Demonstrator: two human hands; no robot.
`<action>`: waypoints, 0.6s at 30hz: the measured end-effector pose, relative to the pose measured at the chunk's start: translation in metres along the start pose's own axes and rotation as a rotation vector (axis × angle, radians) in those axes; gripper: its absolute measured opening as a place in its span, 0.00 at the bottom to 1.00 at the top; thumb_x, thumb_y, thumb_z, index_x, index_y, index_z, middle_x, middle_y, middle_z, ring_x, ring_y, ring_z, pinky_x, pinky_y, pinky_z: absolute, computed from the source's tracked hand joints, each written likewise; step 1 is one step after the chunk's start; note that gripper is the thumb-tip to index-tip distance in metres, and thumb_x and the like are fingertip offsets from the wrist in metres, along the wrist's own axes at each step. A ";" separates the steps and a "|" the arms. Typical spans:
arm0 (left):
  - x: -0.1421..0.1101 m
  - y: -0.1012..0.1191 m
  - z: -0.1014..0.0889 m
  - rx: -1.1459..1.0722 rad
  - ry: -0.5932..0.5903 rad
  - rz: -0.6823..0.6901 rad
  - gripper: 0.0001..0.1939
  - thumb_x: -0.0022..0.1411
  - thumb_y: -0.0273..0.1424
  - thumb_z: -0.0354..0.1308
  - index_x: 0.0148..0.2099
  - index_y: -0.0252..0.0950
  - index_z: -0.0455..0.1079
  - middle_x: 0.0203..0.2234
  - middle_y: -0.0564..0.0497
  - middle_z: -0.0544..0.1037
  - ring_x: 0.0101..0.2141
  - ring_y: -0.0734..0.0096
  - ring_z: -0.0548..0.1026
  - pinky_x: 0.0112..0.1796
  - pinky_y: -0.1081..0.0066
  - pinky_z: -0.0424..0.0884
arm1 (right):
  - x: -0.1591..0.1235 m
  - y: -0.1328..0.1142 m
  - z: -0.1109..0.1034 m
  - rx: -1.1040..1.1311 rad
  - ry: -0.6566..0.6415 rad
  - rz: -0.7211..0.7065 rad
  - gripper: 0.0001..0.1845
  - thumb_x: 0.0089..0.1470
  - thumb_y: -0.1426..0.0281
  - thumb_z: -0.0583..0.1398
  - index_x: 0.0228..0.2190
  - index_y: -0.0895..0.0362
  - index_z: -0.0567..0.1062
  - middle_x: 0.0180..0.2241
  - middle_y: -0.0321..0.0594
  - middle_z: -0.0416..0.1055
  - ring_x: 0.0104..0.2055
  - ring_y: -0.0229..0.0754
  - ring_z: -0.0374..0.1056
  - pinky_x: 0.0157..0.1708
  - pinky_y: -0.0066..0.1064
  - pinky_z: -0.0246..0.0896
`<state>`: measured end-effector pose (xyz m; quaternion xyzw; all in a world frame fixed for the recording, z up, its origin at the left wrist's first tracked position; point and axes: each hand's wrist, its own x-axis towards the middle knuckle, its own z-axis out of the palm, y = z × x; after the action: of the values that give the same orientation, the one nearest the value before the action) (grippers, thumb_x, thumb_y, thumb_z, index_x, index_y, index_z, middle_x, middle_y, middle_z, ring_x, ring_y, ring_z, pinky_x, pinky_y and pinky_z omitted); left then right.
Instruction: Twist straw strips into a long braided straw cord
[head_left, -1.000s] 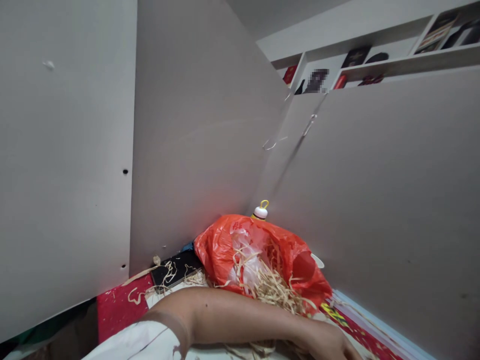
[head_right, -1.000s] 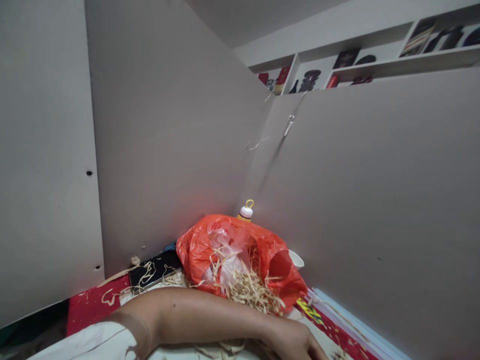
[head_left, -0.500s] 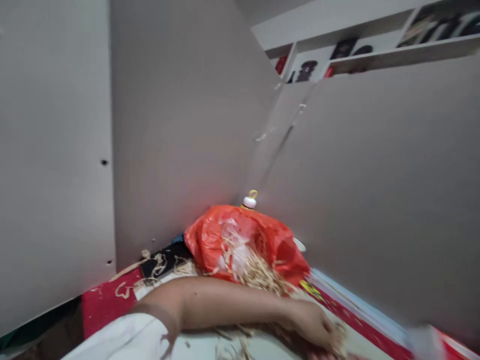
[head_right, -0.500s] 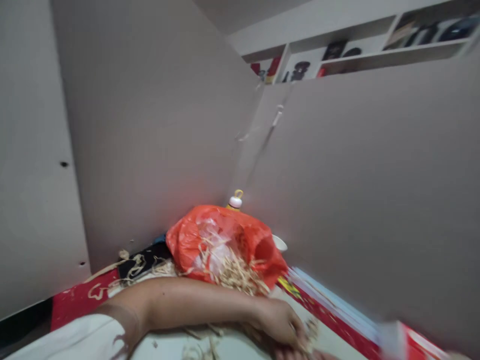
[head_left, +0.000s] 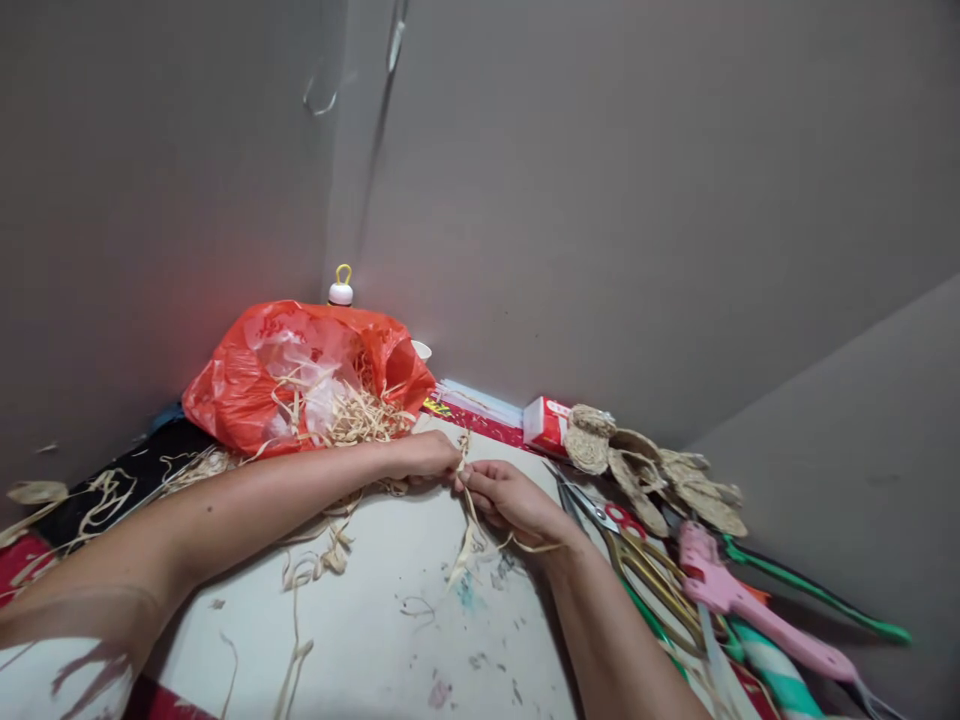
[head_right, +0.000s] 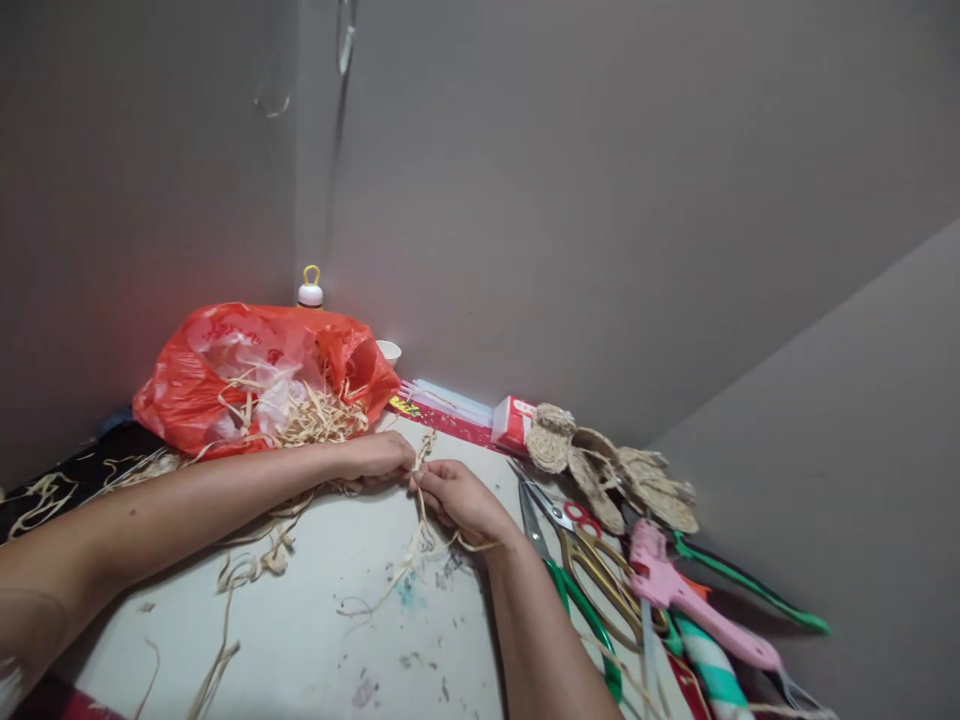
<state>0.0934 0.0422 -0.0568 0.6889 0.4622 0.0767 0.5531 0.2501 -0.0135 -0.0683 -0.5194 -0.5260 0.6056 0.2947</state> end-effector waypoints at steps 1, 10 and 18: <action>0.001 0.000 0.000 -0.017 -0.019 0.001 0.09 0.51 0.31 0.49 0.22 0.34 0.63 0.11 0.58 0.56 0.12 0.80 0.53 0.17 0.74 0.46 | 0.000 -0.001 0.000 0.001 -0.004 -0.001 0.18 0.45 0.56 0.62 0.24 0.59 0.69 0.10 0.22 0.49 0.12 0.26 0.37 0.12 0.24 0.27; 0.011 -0.007 -0.001 -0.140 -0.138 0.040 0.13 0.54 0.36 0.50 0.23 0.33 0.64 0.11 0.61 0.50 0.11 0.83 0.47 0.15 0.75 0.42 | 0.000 0.001 -0.002 -0.003 -0.021 0.003 0.16 0.48 0.57 0.61 0.25 0.59 0.68 0.11 0.22 0.48 0.13 0.26 0.35 0.12 0.23 0.28; -0.001 -0.012 0.000 -0.175 -0.135 0.106 0.15 0.55 0.41 0.56 0.25 0.34 0.68 0.10 0.61 0.52 0.12 0.83 0.48 0.16 0.75 0.43 | -0.005 -0.002 0.007 -0.042 0.002 0.004 0.19 0.43 0.55 0.62 0.22 0.58 0.66 0.11 0.23 0.48 0.13 0.26 0.38 0.12 0.21 0.30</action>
<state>0.0868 0.0408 -0.0663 0.6650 0.3785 0.0991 0.6361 0.2445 -0.0203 -0.0658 -0.5269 -0.5372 0.5947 0.2831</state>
